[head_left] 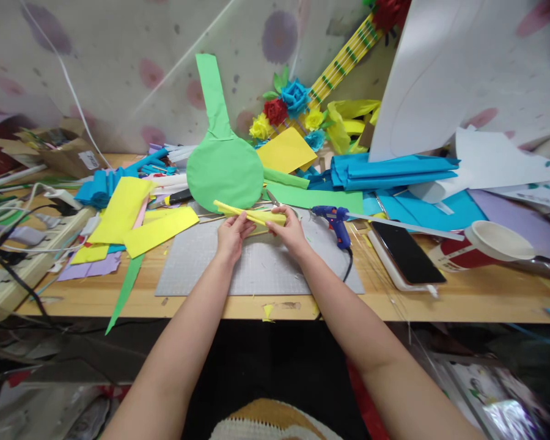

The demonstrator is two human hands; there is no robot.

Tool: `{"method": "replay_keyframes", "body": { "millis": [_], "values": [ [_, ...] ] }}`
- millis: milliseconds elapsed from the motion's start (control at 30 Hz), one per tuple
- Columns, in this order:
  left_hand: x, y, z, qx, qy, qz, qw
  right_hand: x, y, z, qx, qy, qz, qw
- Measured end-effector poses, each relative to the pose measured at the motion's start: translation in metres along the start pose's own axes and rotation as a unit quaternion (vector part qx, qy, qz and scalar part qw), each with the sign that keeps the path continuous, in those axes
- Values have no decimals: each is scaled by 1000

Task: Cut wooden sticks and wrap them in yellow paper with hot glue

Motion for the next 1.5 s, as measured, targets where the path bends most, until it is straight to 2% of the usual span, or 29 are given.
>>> {"method": "replay_keyframes", "body": {
  "millis": [300,467,600,733,900,1000,1100,1167,1233,1367,1500],
  "values": [
    [-1,3,2,15,10,1,1000,-4,2,4,-17,-2,26,1000],
    [1,3,3,15,18,-1,1000,-6,1,0,10,19,37,999],
    [-1,6,5,34,54,12,998,-7,1,-5,53,79,30,995],
    [0,7,5,52,116,-32,991,-16,6,-5,100,138,62,983],
    [-2,12,7,99,169,-70,978,-29,14,-4,91,141,110,980],
    [-4,14,10,118,193,-64,972,-26,12,-2,131,116,76,982],
    [-4,14,11,116,219,-90,965,-16,5,0,164,78,-3,983],
    [-3,12,10,108,229,-116,960,-10,2,2,145,40,-53,987],
    [-2,11,8,98,234,-128,959,-9,1,6,116,-15,-62,991],
    [-1,11,6,72,217,-129,965,-16,7,8,76,-52,-1,996],
    [3,8,6,66,212,-162,962,-20,9,0,33,-34,9,999]
  ]
}}
Point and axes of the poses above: each hand's wrist, its own y-axis towards the middle knuckle, its own x-axis out of the palm, z = x × y, the point moved 4 cm from there along y, towards the middle knuckle, and after that the axes turned 14 degrees about z, right-handed, at the moved point
